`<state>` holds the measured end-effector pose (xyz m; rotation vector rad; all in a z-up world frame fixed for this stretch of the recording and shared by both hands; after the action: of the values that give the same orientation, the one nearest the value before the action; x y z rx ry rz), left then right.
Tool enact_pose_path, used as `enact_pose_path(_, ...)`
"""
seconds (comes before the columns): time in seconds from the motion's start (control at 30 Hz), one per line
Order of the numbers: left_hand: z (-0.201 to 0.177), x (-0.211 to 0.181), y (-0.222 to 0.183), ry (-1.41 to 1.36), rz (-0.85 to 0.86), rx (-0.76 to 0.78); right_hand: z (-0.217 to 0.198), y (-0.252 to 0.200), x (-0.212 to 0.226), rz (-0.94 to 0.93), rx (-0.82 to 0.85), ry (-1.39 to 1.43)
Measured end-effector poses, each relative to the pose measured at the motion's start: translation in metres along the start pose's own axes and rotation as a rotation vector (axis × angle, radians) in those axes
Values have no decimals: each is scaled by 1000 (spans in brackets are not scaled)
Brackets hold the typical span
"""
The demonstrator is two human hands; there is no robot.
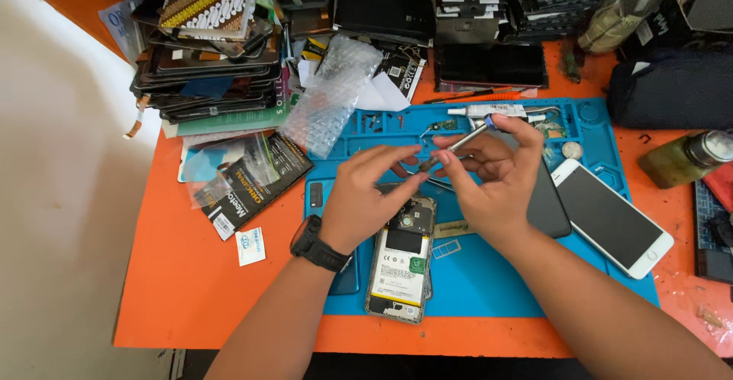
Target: The person disassembles a smartphone by removing the back cover and unscrewing internal components. They use a screwdriver to remove screws from the camera module and battery area, then place the screws on the workbench.
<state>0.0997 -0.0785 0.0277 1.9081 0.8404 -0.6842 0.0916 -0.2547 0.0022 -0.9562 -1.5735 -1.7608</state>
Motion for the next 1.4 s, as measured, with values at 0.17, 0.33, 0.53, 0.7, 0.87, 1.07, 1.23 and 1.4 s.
enact_pose_path(0.17, -2, -21, 4, 240, 144, 49, 3, -1, 5, -61, 16, -48)
enact_pose_path(0.33, 2, -31, -1, 529, 314, 72, 5, 1, 9, -100, 59, -74)
enact_pose_path(0.53, 9, -37, -12, 757, 483, 27, 10, 1, 13, -157, 70, -122)
enact_pose_path(0.7, 17, -32, -16, 775, 509, 31, 13, 0, 15, -206, 126, -119)
enact_pose_path(0.87, 20, -29, -18, 790, 512, 15, 13, -2, 14, -175, 119, -75)
enact_pose_path(1.07, 14, -39, -15, 806, 513, -4, 12, 2, 16, -144, 145, -30)
enact_pose_path(1.23, 16, -38, -19, 825, 525, 1, 16, 3, 20, -175, 155, -64)
enact_pose_path(1.4, 16, -39, -16, 864, 512, -17, 13, 1, 14, -178, 168, -68)
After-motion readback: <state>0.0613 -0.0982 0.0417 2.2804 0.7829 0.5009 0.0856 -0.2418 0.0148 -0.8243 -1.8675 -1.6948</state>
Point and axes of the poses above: each hand's wrist, its own y-axis towards the middle knuckle, its own z-axis out of the palm, x = y × z, the point moved 9 cm from there along y, towards the middle knuckle, and after that the axes turned 1 degree about z, right-handed, at the moved point
